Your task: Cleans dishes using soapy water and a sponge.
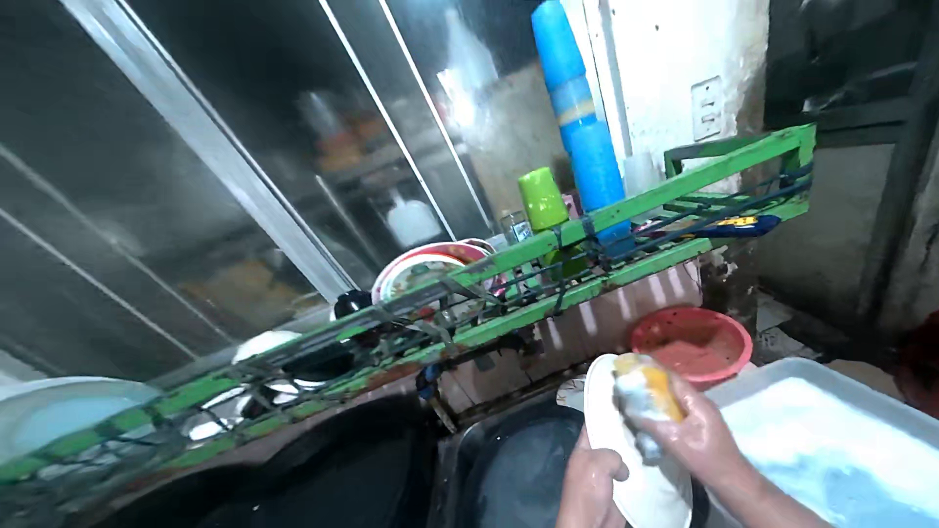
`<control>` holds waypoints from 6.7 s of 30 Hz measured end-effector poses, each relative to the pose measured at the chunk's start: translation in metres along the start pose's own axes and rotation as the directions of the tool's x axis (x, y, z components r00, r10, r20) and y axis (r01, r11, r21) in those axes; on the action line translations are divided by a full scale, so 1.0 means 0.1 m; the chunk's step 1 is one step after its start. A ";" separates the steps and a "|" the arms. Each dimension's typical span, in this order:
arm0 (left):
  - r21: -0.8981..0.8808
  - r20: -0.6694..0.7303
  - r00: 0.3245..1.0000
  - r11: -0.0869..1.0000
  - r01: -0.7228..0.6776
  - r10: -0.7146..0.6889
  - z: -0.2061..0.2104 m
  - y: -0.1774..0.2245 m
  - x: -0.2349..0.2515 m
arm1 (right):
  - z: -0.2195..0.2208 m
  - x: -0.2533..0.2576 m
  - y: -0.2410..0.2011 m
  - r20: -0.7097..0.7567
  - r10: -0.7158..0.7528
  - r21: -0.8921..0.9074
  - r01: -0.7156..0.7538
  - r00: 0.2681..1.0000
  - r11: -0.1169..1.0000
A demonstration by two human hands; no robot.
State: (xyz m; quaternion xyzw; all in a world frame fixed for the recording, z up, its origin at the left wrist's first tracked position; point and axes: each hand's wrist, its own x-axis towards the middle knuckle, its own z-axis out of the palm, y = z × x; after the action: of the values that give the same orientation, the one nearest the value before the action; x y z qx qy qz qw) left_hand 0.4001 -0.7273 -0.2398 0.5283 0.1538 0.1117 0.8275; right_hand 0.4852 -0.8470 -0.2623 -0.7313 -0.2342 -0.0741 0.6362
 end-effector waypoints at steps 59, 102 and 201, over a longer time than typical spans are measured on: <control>0.105 -0.422 0.883 0.978 -0.179 0.207 -1.56 0.22 0.34 | 1.05 0.50 0.21 -0.082 0.552 0.813 -0.264 0.830 0.519; -0.198 -0.047 0.999 0.980 0.000 -0.009 -1.17 0.01 0.13 | 1.37 0.20 0.53 -0.035 -0.017 -0.317 0.005 0.999 0.948; -0.258 -0.036 0.999 0.966 -0.009 0.000 -0.72 -0.30 0.65 | 0.92 0.28 0.47 0.020 0.071 -0.361 -0.059 0.997 0.931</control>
State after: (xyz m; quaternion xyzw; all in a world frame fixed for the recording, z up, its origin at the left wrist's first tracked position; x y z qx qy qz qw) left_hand 0.4339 -0.6563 -0.3042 0.4144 0.1517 0.1419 0.8861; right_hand 0.5126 -0.7550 -0.3091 -0.8440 -0.2026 -0.0826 0.4896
